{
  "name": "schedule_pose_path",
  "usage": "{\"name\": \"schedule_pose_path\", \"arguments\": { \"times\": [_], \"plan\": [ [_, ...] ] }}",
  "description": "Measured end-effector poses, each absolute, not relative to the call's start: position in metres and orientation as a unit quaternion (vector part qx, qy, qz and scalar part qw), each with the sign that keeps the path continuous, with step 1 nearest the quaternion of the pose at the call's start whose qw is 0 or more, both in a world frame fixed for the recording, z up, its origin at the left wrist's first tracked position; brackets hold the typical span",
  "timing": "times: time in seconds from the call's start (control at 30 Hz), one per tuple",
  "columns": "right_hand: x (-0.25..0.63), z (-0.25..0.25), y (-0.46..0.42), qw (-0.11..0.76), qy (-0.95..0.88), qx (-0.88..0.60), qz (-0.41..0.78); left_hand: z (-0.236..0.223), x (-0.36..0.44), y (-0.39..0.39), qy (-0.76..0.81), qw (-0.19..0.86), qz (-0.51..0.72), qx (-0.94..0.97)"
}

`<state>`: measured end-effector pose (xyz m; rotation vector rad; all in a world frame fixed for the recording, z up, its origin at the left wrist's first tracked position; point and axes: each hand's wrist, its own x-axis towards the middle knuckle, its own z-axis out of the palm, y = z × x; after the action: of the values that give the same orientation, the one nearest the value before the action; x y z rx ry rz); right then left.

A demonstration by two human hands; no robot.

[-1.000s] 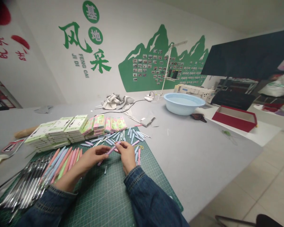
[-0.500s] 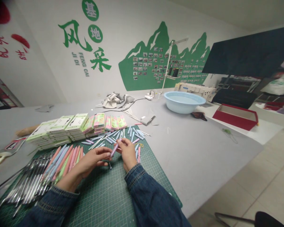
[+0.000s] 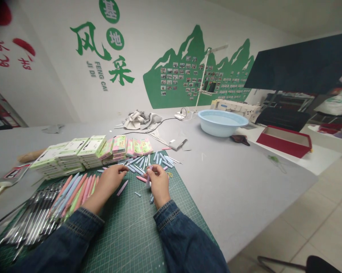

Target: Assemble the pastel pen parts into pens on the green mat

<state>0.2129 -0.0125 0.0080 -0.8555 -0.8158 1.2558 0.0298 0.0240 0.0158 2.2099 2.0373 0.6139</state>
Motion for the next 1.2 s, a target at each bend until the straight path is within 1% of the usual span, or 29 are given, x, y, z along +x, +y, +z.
{"name": "schedule_pose_path", "arguments": {
  "times": [0.13, 0.3, 0.47, 0.67, 0.8, 0.9, 1.1, 1.2],
  "plan": [
    [0.218, 0.005, -0.008, 0.658, -0.333, -0.383, 0.556, 0.018, 0.060, 0.046, 0.635, 0.013, 0.179, 0.751],
    [0.228, 0.003, -0.001, 0.682, -0.283, -0.437, 0.514, 0.013, 0.075, 0.065, 0.630, 0.019, 0.143, 0.763],
    [0.227, 0.007, -0.001, 0.691, -0.295, -0.412, 0.516, 0.011, 0.068, 0.070, 0.633, 0.035, 0.109, 0.765],
    [0.225, 0.007, -0.002, 0.685, -0.304, -0.422, 0.510, 0.018, 0.044, 0.074, 0.688, 0.015, 0.129, 0.714],
    [0.224, 0.005, -0.001, 0.669, -0.303, -0.439, 0.517, 0.015, 0.047, 0.076, 0.646, 0.043, 0.130, 0.751],
    [0.224, 0.005, -0.001, 0.673, -0.299, -0.437, 0.517, 0.010, 0.050, 0.076, 0.633, 0.061, 0.122, 0.762],
    [0.224, 0.006, 0.000, 0.681, -0.289, -0.429, 0.519, 0.010, 0.039, 0.081, 0.711, 0.045, 0.132, 0.690],
    [0.223, 0.005, 0.000, 0.683, -0.289, -0.427, 0.518, 0.008, 0.046, 0.088, 0.738, 0.046, 0.131, 0.660]
  ]
}}
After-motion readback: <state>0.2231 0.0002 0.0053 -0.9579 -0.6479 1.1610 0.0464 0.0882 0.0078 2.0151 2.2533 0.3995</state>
